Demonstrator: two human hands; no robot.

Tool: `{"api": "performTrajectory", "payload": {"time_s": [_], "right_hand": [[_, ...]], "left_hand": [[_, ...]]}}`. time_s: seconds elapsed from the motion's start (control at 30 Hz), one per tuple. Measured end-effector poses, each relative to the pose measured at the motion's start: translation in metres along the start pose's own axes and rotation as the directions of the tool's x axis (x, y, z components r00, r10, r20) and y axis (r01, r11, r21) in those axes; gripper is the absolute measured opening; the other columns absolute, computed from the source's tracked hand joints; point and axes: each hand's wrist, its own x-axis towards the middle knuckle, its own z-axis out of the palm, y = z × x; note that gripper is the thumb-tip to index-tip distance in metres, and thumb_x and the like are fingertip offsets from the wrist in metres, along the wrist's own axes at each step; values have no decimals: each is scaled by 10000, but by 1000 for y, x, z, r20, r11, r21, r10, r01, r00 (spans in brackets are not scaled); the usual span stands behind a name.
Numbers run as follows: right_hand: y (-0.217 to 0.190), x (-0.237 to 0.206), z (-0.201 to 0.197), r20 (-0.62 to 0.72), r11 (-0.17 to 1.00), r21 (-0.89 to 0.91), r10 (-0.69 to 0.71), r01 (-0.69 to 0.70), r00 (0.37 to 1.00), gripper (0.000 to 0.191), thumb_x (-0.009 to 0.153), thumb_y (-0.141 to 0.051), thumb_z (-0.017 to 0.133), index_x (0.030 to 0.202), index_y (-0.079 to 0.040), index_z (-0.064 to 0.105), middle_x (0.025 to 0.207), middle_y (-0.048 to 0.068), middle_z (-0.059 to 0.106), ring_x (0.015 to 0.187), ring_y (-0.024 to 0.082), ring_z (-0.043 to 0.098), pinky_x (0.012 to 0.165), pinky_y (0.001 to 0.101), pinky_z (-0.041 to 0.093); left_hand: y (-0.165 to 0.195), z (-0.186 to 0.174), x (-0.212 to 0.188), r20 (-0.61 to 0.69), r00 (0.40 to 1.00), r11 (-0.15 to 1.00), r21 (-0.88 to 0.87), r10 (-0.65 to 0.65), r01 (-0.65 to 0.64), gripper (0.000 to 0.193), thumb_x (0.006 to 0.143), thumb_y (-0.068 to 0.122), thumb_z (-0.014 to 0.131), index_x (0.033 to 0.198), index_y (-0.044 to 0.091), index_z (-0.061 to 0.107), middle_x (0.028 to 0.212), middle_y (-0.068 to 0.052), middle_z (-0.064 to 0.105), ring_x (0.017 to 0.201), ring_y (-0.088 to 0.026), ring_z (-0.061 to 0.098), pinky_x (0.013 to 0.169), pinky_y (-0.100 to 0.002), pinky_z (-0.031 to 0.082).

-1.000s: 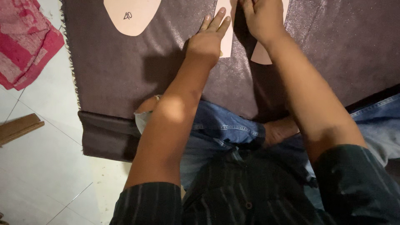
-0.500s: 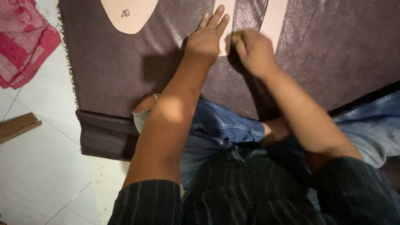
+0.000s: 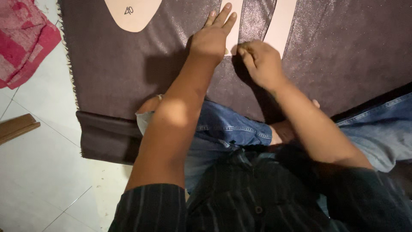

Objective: The person sits on the floor and uses a small marking tool to trace the outlines of two U-shaped paper patterns onto a large piece of dark fabric. They reposition the patterns and continue tracing along the edges to mark the fabric for cutting.

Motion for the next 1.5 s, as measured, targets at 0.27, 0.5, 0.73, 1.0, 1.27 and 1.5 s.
{"api": "performTrajectory", "payload": {"time_s": [0.27,0.5,0.73,1.0,1.27,1.5], "right_hand": [[-11,-9,0,-24,993,69,101,-99,995,137,1057,-151,663,1091,-40,736,1031,177,733,950,365,712,850,420,563],[-13,-16,-1,-18,996,67,62,-61,998,133,1056,-140,664,1105,-38,733,1042,169,735,950,354,711,845,411,560],[-20,-10,-3,27,991,125,49,-52,998,133,1065,-124,645,1125,-28,715,1062,158,728,963,339,713,868,409,571],[-35,7,27,55,983,181,-30,20,998,127,1031,-99,667,1116,-19,718,1104,155,741,1005,338,714,901,407,566],[-33,-4,8,75,983,177,42,-55,996,147,1047,-77,642,1149,-35,739,1085,149,746,1002,313,728,908,384,567],[-37,14,29,67,976,218,-3,-12,998,163,1038,-100,656,1158,-18,730,1104,156,750,1000,325,729,894,393,569]], "left_hand": [[-12,27,23,-57,997,998,31,58,-56,993,785,-189,522,1613,313,303,1695,82,127,1526,-288,260,1124,-408,431],[-28,34,35,-42,988,988,-15,151,-152,968,740,-120,682,1572,244,347,1665,-1,189,1474,-303,332,1104,-441,414],[-31,18,25,-164,961,970,-67,220,-234,952,695,-112,769,1536,225,477,1649,-20,315,1441,-331,432,1124,-404,438],[-36,6,18,-220,940,940,-164,260,-298,895,690,-53,820,1503,201,547,1621,-72,395,1401,-358,482,1097,-400,460],[-34,6,17,-235,941,943,-168,244,-287,872,659,-77,788,1464,171,566,1574,-84,434,1354,-317,525,1097,-383,449],[-36,10,17,-298,924,945,-148,239,-292,827,669,-55,790,1440,167,590,1543,-93,467,1331,-318,535,1059,-389,472]]}}
